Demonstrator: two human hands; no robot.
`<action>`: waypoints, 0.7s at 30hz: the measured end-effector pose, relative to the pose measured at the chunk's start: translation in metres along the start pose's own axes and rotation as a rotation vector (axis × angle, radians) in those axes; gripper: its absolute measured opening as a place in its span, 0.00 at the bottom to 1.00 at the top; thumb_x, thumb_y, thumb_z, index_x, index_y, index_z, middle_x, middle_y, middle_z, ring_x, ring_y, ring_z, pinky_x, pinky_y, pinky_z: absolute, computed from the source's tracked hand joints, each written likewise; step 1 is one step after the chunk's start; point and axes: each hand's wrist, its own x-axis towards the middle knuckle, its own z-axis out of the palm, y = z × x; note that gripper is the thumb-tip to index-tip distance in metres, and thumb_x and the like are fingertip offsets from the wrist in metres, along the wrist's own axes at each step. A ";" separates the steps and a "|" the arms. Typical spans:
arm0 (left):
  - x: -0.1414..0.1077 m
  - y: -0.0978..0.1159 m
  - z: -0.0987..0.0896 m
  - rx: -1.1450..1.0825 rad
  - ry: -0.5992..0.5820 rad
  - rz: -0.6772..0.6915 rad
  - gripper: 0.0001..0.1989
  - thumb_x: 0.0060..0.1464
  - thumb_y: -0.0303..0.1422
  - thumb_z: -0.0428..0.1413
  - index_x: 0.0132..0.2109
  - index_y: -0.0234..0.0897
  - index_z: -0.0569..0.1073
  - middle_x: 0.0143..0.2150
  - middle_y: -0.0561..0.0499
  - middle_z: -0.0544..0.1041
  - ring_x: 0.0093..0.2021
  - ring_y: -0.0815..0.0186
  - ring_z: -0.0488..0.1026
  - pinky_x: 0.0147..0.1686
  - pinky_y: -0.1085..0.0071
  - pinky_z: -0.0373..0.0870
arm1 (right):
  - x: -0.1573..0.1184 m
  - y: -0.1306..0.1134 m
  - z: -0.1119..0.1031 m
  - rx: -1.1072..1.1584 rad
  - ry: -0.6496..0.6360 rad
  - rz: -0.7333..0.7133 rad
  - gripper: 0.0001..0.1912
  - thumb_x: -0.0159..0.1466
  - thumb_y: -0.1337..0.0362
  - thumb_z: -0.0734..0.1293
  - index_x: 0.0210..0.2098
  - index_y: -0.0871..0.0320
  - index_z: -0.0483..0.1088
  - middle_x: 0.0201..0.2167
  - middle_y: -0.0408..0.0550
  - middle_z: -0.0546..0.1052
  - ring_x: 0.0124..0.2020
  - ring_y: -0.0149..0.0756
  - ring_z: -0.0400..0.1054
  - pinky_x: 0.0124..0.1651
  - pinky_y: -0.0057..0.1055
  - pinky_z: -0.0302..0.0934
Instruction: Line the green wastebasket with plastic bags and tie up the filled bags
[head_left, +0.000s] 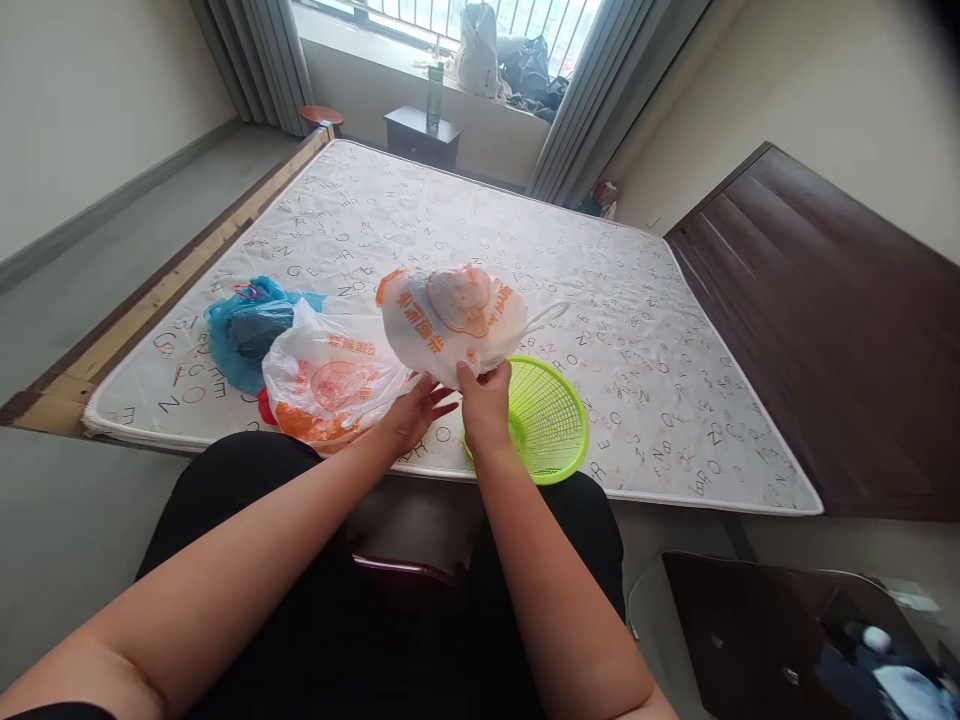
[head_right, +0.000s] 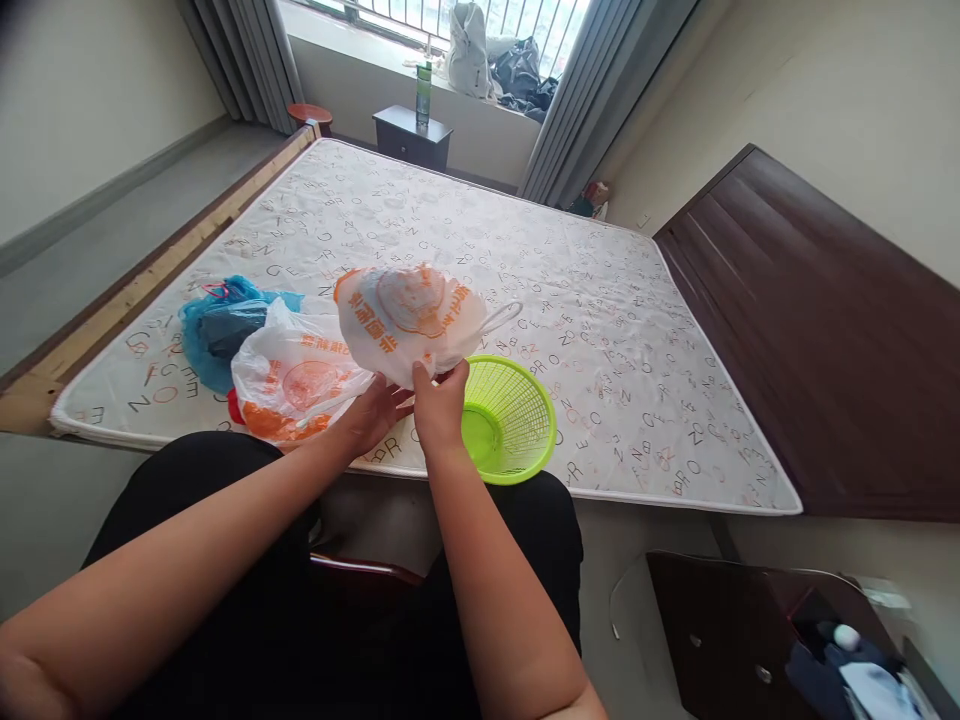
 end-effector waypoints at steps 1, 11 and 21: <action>0.001 0.000 -0.001 -0.029 0.025 -0.015 0.41 0.55 0.62 0.59 0.68 0.46 0.67 0.73 0.41 0.66 0.68 0.48 0.68 0.59 0.51 0.73 | -0.003 -0.001 0.004 -0.054 -0.024 -0.004 0.24 0.62 0.52 0.69 0.52 0.53 0.59 0.51 0.53 0.77 0.50 0.40 0.75 0.56 0.42 0.70; 0.020 0.098 -0.064 -0.039 0.531 0.178 0.17 0.70 0.45 0.49 0.55 0.42 0.75 0.48 0.47 0.82 0.50 0.65 0.80 0.45 0.71 0.78 | -0.012 0.000 0.000 -0.251 -0.151 -0.146 0.17 0.66 0.54 0.65 0.51 0.54 0.68 0.56 0.56 0.74 0.57 0.46 0.69 0.63 0.48 0.63; -0.044 0.173 -0.240 0.735 0.856 0.163 0.25 0.71 0.39 0.16 0.31 0.37 0.48 0.24 0.55 0.40 0.25 0.68 0.42 0.26 0.75 0.51 | -0.007 0.009 -0.015 -0.266 -0.147 -0.165 0.15 0.66 0.55 0.63 0.49 0.55 0.71 0.53 0.56 0.76 0.55 0.47 0.71 0.58 0.46 0.65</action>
